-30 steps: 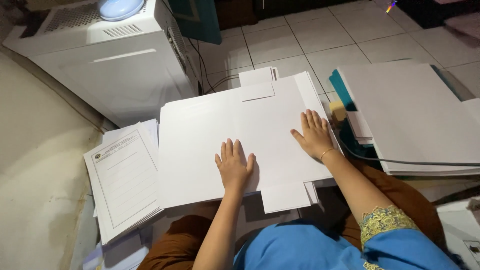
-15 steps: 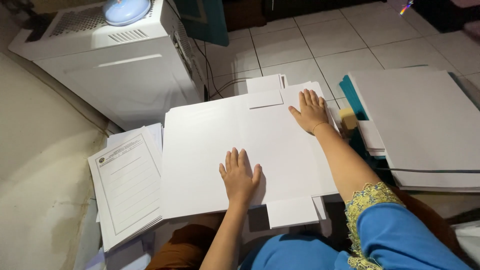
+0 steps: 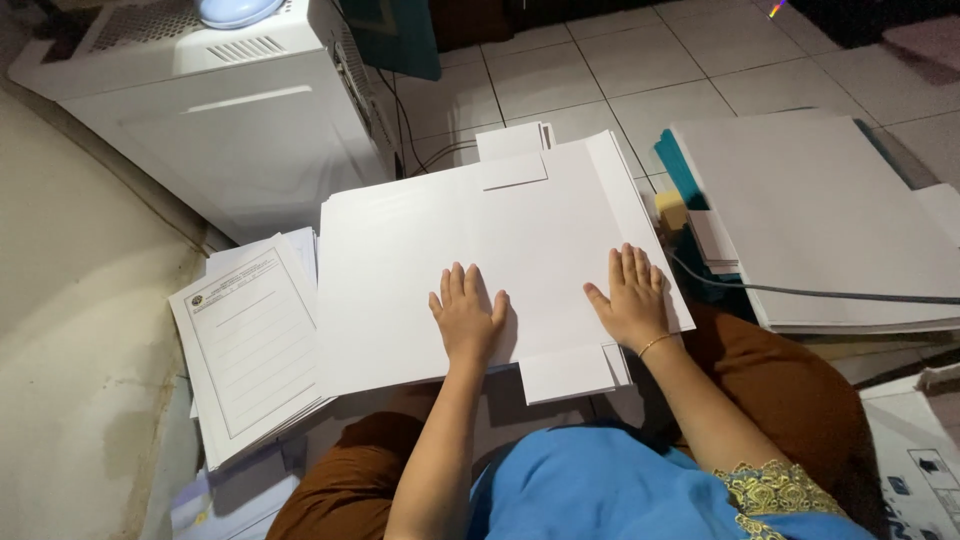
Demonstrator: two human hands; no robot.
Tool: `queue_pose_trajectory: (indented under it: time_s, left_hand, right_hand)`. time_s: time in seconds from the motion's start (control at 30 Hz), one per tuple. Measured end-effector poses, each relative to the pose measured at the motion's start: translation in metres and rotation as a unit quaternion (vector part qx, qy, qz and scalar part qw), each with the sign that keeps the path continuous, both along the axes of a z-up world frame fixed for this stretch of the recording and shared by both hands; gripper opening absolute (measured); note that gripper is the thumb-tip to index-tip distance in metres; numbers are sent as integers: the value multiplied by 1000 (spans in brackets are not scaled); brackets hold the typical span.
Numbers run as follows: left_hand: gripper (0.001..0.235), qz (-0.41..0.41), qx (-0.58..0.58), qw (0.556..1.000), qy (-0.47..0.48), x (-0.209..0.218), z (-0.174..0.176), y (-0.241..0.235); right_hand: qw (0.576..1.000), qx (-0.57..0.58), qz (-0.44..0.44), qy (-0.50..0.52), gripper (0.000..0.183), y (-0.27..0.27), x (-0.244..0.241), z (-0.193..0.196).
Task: The person picks up a sheet of paper from a stack, places it inside a white folder, and presses down on the folder's surface. They then repeat this process with a second sheet of paper and a new folder.
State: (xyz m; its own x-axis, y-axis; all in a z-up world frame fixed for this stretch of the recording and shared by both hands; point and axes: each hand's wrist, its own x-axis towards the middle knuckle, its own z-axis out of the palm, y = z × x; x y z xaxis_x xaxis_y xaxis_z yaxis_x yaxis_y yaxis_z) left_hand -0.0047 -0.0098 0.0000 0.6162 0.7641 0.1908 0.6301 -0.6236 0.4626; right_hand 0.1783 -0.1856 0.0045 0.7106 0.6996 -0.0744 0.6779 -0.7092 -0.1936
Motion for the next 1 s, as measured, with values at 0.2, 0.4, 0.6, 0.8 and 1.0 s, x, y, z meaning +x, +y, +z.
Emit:
queue_pose_trajectory:
  time_s: [0.2,0.4,0.6,0.8,1.0]
  left_hand:
    - [66,1,7,1000,-11,-2,0,-2]
    - [69,-3,6,1000,5,-2,-5,0]
    - [76,-25,-2,998,53,0,0,1]
    - [85,-148,-3,981,127,5,27,-3]
    - [87,-134,-22,982,133,63,14,32]
  right_hand:
    - [994,-32,76,77,89,4,-80,20]
    - [960,-53,273,-23,88,31,-132,19]
    - [976,-21,217,-9,82,7,-108,14]
    - [1000,17,-4,-25,99,-43,-44,-2]
    - [1000,-2,14,-7,114,-44,-37,1]
